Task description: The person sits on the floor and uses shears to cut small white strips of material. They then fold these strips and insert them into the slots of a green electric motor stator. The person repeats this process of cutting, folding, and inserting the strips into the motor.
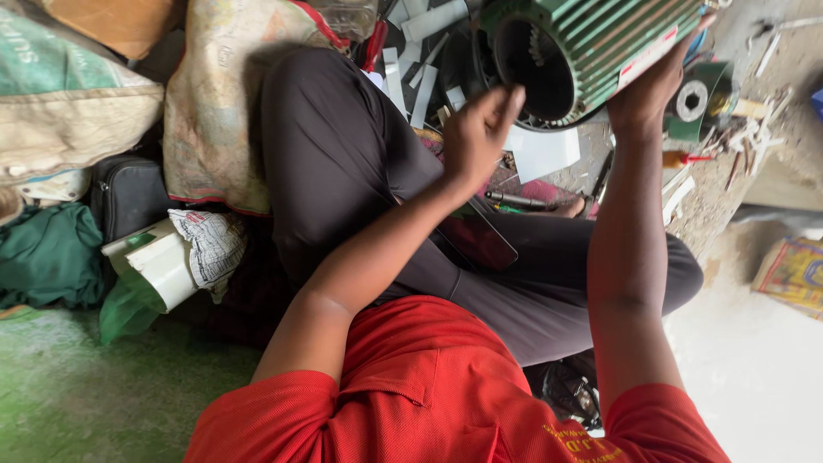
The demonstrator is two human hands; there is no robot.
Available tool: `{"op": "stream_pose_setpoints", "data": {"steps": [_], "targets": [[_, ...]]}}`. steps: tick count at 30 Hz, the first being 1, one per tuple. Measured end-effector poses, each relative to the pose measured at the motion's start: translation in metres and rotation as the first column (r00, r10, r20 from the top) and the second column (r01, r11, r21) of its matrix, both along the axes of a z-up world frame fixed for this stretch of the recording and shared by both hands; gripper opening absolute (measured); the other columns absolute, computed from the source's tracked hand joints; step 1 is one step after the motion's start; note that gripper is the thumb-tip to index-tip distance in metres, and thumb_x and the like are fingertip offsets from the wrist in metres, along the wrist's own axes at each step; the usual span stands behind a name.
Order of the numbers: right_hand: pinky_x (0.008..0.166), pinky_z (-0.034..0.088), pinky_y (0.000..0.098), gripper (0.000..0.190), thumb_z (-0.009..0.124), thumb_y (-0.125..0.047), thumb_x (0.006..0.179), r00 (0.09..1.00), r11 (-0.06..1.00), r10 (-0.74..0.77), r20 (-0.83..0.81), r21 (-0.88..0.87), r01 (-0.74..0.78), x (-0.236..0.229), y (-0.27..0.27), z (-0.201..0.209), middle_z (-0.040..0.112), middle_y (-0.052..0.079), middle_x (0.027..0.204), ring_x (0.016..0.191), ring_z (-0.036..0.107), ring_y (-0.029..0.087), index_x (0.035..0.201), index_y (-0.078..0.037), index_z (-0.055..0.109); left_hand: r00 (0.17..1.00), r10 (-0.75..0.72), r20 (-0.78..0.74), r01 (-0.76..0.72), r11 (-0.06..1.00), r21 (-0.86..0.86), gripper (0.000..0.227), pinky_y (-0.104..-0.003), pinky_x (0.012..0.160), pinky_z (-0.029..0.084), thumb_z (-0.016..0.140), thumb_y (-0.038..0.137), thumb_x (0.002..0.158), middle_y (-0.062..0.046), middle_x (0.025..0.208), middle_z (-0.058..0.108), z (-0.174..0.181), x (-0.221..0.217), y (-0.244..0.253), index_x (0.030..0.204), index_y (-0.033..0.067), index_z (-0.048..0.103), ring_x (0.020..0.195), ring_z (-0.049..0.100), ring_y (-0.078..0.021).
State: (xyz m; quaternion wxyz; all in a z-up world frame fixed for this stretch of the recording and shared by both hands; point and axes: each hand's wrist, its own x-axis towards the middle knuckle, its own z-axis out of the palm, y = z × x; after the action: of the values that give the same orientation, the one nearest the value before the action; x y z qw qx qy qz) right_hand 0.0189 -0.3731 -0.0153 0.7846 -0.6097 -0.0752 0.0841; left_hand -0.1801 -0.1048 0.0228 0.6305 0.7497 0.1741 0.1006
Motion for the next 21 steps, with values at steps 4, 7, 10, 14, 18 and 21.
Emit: {"op": "stream_pose_setpoints", "data": {"steps": [4, 7, 10, 14, 18, 21], "targets": [[0.127, 0.033, 0.0591, 0.103, 0.034, -0.078, 0.104, 0.999, 1.0, 0.027, 0.028, 0.003, -0.028, 0.004, -0.009, -0.011, 0.028, 0.03, 0.166, 0.153, 0.032, 0.042, 0.168, 0.0, 0.014, 0.966, 0.05, 0.256, -0.03, 0.996, -0.08, 0.027, -0.022, 0.045, 0.046, 0.071, 0.031, 0.098, 0.0, 0.068, 0.076, -0.011, 0.038, 0.016, 0.103, 0.0055, 0.079, 0.053, 0.067, -0.0035], [0.132, 0.03, 0.0614, 0.108, 0.034, -0.08, 0.1, 0.999, 0.997, -0.028, 0.038, -0.067, 0.03, 0.004, -0.007, -0.013, 0.012, 0.026, 0.175, 0.164, 0.021, 0.042, 0.17, -0.004, 0.003, 0.975, 0.032, 0.219, 0.028, 0.964, -0.264, 0.028, -0.021, 0.045, 0.05, 0.071, 0.028, 0.096, -0.002, 0.071, 0.079, -0.016, 0.05, 0.013, 0.106, 0.0032, 0.08, 0.052, 0.067, -0.0034], [0.13, 0.027, 0.0588, 0.108, 0.033, -0.081, 0.101, 0.996, 0.991, -0.043, 0.076, -0.124, 0.053, 0.001, -0.011, -0.019, 0.009, 0.025, 0.177, 0.167, 0.02, 0.041, 0.168, -0.004, -0.001, 0.98, 0.019, 0.2, 0.05, 0.943, -0.33, 0.029, -0.02, 0.042, 0.051, 0.073, 0.027, 0.094, -0.003, 0.071, 0.079, -0.02, 0.052, 0.006, 0.108, 0.0021, 0.078, 0.048, 0.066, -0.0046], [0.139, 0.021, 0.056, 0.108, 0.031, -0.083, 0.101, 0.986, 0.979, -0.106, 0.129, -0.161, 0.126, 0.001, -0.011, -0.029, -0.004, 0.019, 0.176, 0.166, 0.008, 0.035, 0.167, -0.009, -0.012, 0.992, 0.011, 0.126, 0.024, 0.961, -0.275, 0.031, -0.021, 0.038, 0.048, 0.072, 0.031, 0.093, -0.004, 0.064, 0.077, -0.017, 0.059, -0.002, 0.105, 0.0035, 0.08, 0.042, 0.065, -0.006], [0.134, 0.025, 0.0561, 0.104, 0.03, -0.079, 0.103, 0.988, 0.99, -0.109, 0.107, -0.074, 0.117, 0.007, -0.017, -0.037, 0.006, 0.022, 0.182, 0.167, 0.018, 0.04, 0.171, -0.011, -0.01, 0.993, 0.051, 0.106, -0.024, 0.968, -0.249, 0.032, -0.023, 0.038, 0.051, 0.073, 0.036, 0.091, -0.003, 0.066, 0.079, -0.012, 0.065, -0.001, 0.097, 0.0059, 0.082, 0.039, 0.064, -0.0077], [0.136, 0.024, 0.0524, 0.094, 0.028, -0.072, 0.11, 0.961, 0.949, -0.164, 0.223, -0.231, 0.216, 0.011, -0.024, -0.047, 0.004, 0.022, 0.18, 0.168, 0.017, 0.038, 0.169, -0.013, -0.013, 0.995, 0.068, 0.068, -0.049, 0.966, -0.253, 0.031, -0.027, 0.042, 0.053, 0.074, 0.037, 0.089, -0.003, 0.061, 0.077, -0.006, 0.066, 0.001, 0.089, 0.007, 0.084, 0.041, 0.068, -0.0089]]}}
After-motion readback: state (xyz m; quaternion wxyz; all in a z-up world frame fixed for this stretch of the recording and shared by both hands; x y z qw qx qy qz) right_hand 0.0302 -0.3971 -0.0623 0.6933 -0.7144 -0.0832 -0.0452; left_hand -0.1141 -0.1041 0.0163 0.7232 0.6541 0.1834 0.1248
